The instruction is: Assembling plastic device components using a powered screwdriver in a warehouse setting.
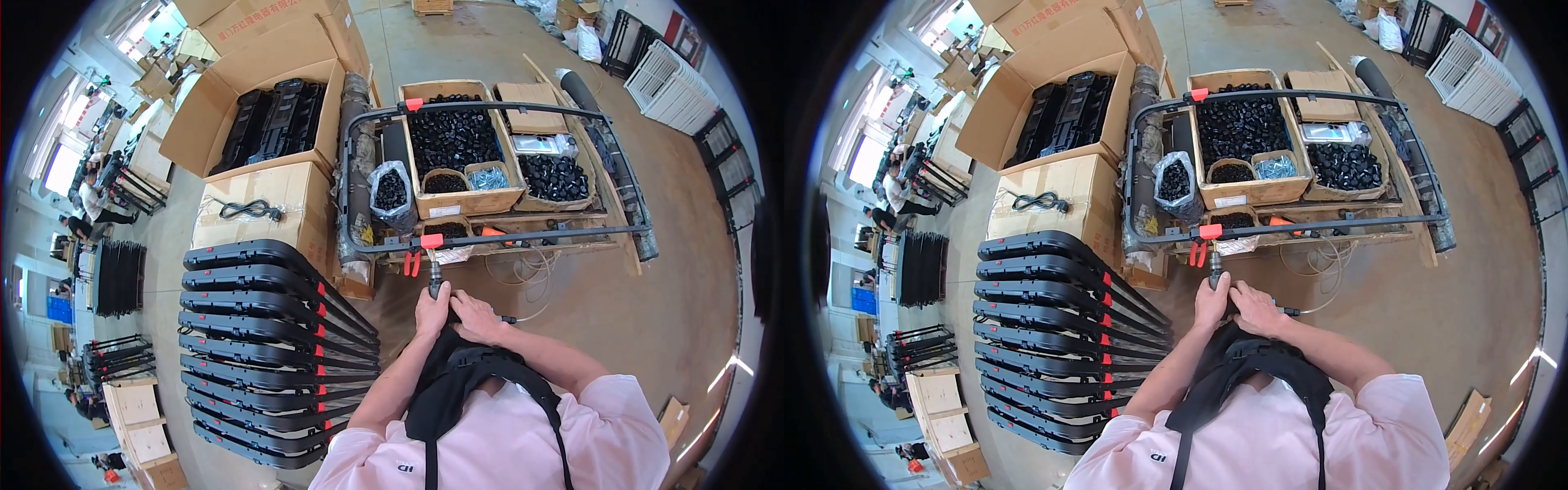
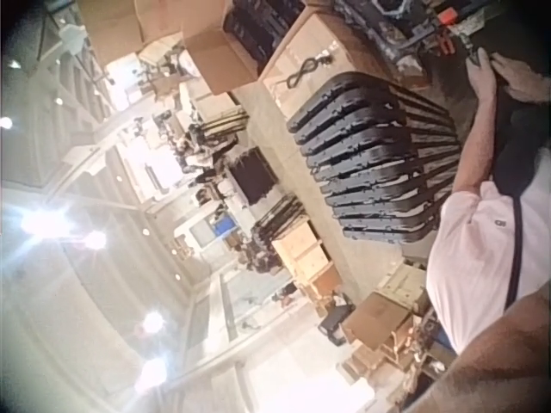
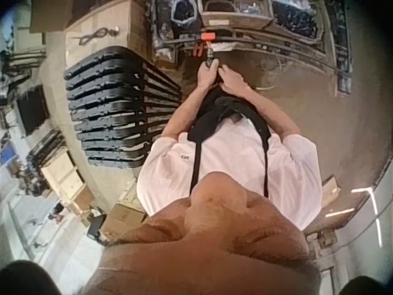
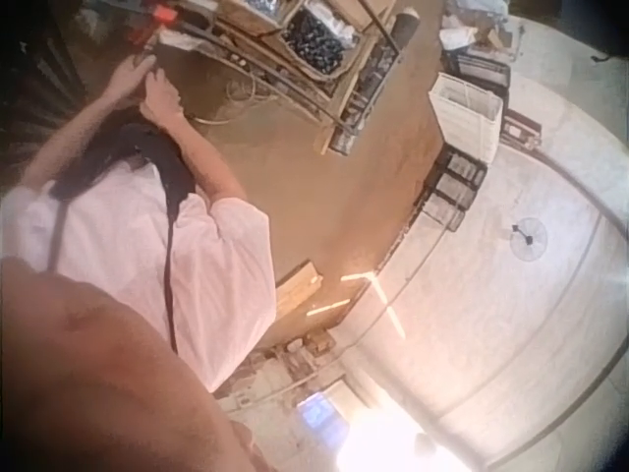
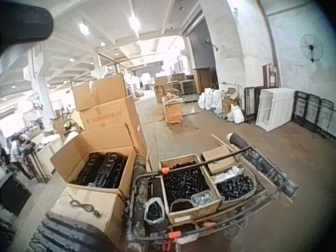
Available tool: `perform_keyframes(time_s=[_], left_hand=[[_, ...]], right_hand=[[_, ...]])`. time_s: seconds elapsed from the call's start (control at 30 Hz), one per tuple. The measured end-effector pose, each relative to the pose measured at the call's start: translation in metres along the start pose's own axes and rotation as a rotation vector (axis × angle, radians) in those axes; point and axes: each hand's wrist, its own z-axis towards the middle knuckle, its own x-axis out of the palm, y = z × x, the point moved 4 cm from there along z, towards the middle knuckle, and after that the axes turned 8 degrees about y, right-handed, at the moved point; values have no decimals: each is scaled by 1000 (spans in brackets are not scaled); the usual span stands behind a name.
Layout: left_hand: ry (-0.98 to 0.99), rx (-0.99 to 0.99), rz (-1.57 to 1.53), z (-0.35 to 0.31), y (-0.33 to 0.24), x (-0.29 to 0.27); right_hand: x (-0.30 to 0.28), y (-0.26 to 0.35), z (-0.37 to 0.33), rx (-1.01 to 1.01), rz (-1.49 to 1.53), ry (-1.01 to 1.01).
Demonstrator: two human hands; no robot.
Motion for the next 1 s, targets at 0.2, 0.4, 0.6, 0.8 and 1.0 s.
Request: perform_keyframes(time_s=[0.2,0.4,0.6,0.8,1.0], left_hand=[[24,10,-52,1,18,-1],[92,38,-104,-2,23,11],[446,-136,204,-21,67,38],[740,377,467,-2,-44,87],[446,879,361,44,-225,161]], right_hand=[[3,9,-2,-33,-4,-63],[5,2,-13,-58,-44,-130],[22,-39,-54,29,-19,61],[-44,-120,-170,644,265,-24],[-107,-260,-192,914,237,-402]])
